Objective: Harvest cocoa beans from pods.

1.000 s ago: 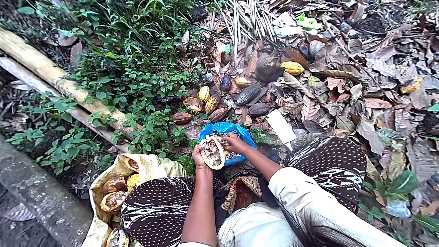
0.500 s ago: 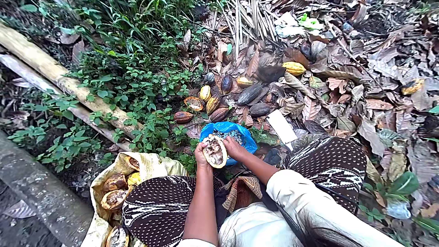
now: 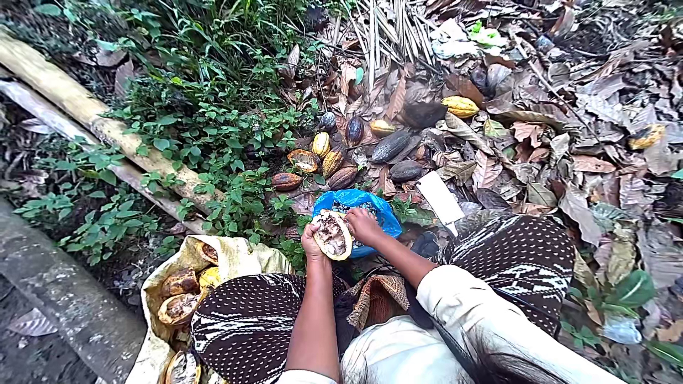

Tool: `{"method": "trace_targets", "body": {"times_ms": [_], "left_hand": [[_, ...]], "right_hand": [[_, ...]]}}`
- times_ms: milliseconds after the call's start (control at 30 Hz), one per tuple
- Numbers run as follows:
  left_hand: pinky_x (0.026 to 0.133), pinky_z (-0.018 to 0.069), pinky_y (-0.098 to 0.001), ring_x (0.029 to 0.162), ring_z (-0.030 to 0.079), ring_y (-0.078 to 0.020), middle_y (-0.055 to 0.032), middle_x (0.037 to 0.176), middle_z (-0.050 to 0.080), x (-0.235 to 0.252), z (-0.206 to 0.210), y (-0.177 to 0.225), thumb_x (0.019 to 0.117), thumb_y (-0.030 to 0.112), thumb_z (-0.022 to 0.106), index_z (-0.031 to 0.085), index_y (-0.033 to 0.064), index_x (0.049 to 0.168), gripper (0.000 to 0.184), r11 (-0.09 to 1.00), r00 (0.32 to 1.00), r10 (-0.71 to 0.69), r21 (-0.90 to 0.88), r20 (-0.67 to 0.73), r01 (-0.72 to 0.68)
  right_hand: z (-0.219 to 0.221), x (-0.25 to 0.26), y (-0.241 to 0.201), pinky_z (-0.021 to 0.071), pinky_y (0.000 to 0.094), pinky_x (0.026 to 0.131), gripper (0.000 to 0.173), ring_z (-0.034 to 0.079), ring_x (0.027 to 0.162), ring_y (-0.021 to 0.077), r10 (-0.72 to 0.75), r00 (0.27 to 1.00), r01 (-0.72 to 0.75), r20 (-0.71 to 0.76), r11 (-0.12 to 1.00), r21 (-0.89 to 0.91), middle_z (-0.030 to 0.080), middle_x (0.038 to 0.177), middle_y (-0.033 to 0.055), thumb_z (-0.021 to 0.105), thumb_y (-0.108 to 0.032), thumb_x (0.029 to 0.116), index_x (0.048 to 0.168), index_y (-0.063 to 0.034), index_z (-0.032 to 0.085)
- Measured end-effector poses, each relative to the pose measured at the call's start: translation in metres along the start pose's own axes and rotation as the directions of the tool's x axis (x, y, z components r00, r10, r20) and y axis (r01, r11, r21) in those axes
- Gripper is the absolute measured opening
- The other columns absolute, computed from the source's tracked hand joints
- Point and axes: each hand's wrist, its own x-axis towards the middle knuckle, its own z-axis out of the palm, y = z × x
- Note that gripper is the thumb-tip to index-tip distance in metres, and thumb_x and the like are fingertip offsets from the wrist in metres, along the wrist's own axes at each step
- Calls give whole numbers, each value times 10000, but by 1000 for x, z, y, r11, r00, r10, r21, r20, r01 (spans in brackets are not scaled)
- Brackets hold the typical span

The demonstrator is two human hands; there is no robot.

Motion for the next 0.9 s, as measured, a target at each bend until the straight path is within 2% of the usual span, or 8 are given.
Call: {"method": "trace_targets", "body": {"times_ms": [233, 333, 400, 467, 533, 600, 733, 900], "left_hand": [[650, 588, -264, 690, 690, -87, 0, 736, 691, -8, 8, 4, 947, 73, 279, 574, 132, 843, 319, 1000, 999, -19, 21, 50, 18], [645, 587, -265, 683, 691, -84, 3, 724, 696, -6, 9, 2, 943, 64, 262, 572, 136, 810, 345, 1000, 999, 7, 15, 50, -7], [633, 585, -262, 667, 688, -86, 3, 708, 687, -5, 8, 2, 954, 64, 261, 559, 135, 804, 342, 1000, 1000, 20, 8, 23, -21], [637, 587, -272, 669, 688, -93, -2, 713, 688, -2, 5, 3, 950, 69, 261, 560, 135, 809, 337, 1000, 1000, 19, 3, 18, -20], [646, 586, -271, 678, 685, -88, 6, 725, 686, -2, 5, 5, 956, 67, 253, 556, 137, 820, 340, 1000, 999, 27, 13, 24, -27], [643, 586, -269, 674, 685, -83, 6, 715, 685, -4, 7, 6, 955, 62, 258, 560, 137, 816, 341, 1000, 1000, 13, 26, 25, -14], [663, 591, -266, 711, 692, -80, -1, 773, 700, -11, 13, 8, 936, 58, 283, 584, 115, 908, 308, 996, 998, -32, 80, 61, 27], [644, 579, -254, 673, 676, -75, 12, 712, 673, -12, 14, 8, 937, 43, 298, 550, 136, 826, 291, 997, 999, -14, 80, 34, 11]], "right_hand": [[3, 0, 4, 495, 578, 1023, 236, 553, 1274, 441, -53, 997, 53, -49, 999, -7, 540, 1402, 245, 543, -5, 1010, 1209, 53, 655], [-1, -2, -1, 496, 525, 1052, 267, 573, 1266, 430, 87, 994, -87, -61, 996, 2, 517, 1423, 275, 475, -19, 1043, 1231, 123, 602], [-7, 1, -1, 518, 545, 1020, 305, 607, 1217, 441, 202, 979, -201, -30, 979, 43, 508, 1405, 301, 464, -68, 1062, 1266, 131, 571], [-8, 3, 4, 516, 551, 1016, 277, 608, 1207, 435, 178, 983, -172, -39, 977, 125, 531, 1366, 298, 491, -61, 1052, 1261, 96, 585], [-7, 2, 8, 499, 560, 1029, 292, 590, 1230, 425, 70, 995, -59, -71, 988, 145, 563, 1353, 270, 538, -31, 1006, 1276, 11, 640], [-5, 2, 9, 478, 568, 1048, 300, 563, 1255, 424, 18, 998, -10, -66, 993, 114, 571, 1353, 252, 584, -96, 1008, 1285, -28, 678], [-5, 7, 9, 507, 555, 1008, 267, 603, 1169, 440, 29, 999, -25, -44, 997, 75, 576, 1280, 292, 652, -55, 956, 1213, 5, 693], [-9, 6, 6, 535, 557, 967, 245, 633, 1121, 426, 54, 998, -52, -29, 998, 47, 585, 1257, 284, 696, -58, 925, 1145, 50, 695]]}}
